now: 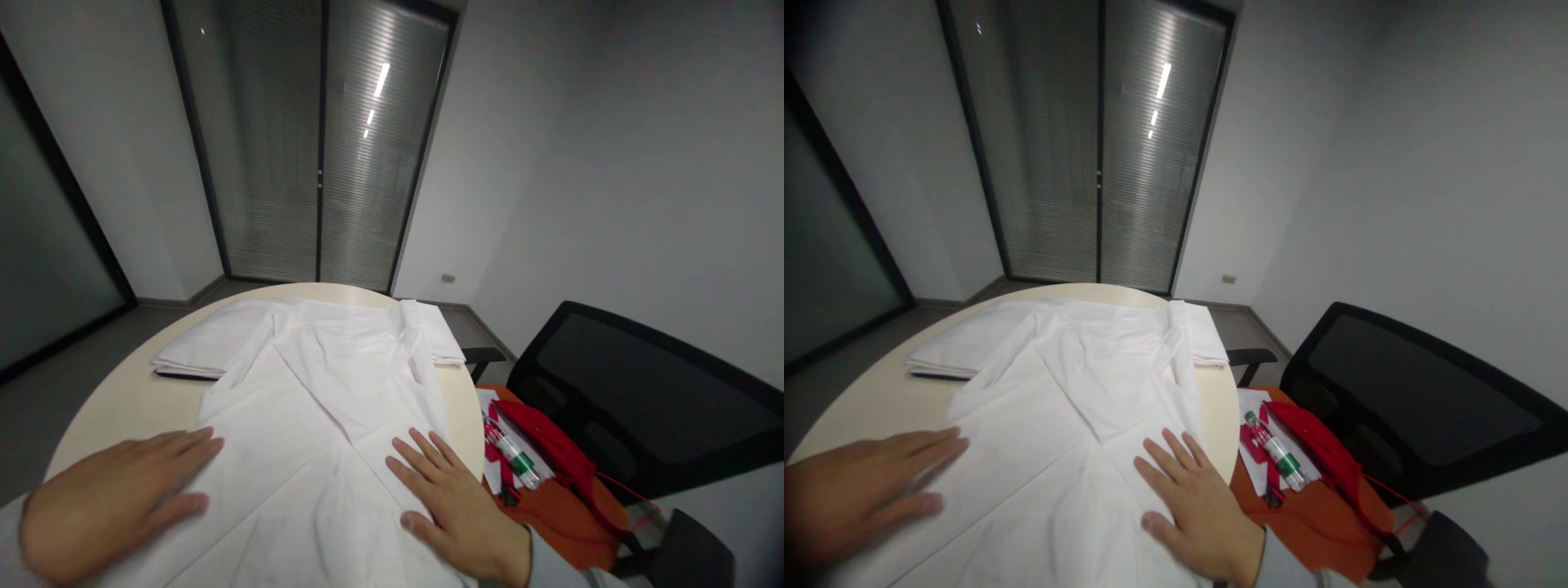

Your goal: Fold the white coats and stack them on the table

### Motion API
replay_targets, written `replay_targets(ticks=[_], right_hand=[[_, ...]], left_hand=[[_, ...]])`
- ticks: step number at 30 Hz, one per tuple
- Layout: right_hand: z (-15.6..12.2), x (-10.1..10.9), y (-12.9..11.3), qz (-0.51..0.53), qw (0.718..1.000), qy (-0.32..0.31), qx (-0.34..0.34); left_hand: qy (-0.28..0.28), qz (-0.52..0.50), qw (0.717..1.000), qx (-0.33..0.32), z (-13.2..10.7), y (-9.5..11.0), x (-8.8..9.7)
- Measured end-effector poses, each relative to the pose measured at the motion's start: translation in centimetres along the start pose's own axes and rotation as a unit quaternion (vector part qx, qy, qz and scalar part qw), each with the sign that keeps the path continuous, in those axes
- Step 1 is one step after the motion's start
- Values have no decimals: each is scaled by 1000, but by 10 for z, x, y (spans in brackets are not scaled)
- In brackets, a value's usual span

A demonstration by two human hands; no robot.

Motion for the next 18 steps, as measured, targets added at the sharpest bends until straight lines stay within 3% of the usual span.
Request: replay_targets(ticks=[2,4,6,8,10,13,15,18], right_hand=[[7,10,-2,5,1000,16,-2],[19,23,-2,-11,998,69,-5],[36,34,3,-48,988,144,-18],[53,36,15,-85,980,177,-39],[65,30,33,-97,980,162,-59],[71,18,59,-88,985,127,-75],[69,14,70,-83,986,127,-74],[67,14,75,-80,985,135,-66]], left_hand=[[-59,3,997,-48,43,29,29],[-66,-36,987,-143,92,71,50],[-43,-52,973,-221,137,110,51],[-37,-29,966,-252,169,134,28],[-47,0,973,-226,188,139,-7],[-91,23,981,-169,197,123,-57],[-95,19,984,-148,197,107,-76],[-86,2,989,-122,200,86,-85]])
Point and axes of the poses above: each hand's wrist, its own z-axis towards the middle knuckle, its own x-axis out of the back of the hand, y = z × x, the point moved 2 cm from there along z, towards the middle knuckle, and after that the axes turned 15 degrees about z, right-handed, at the moved point
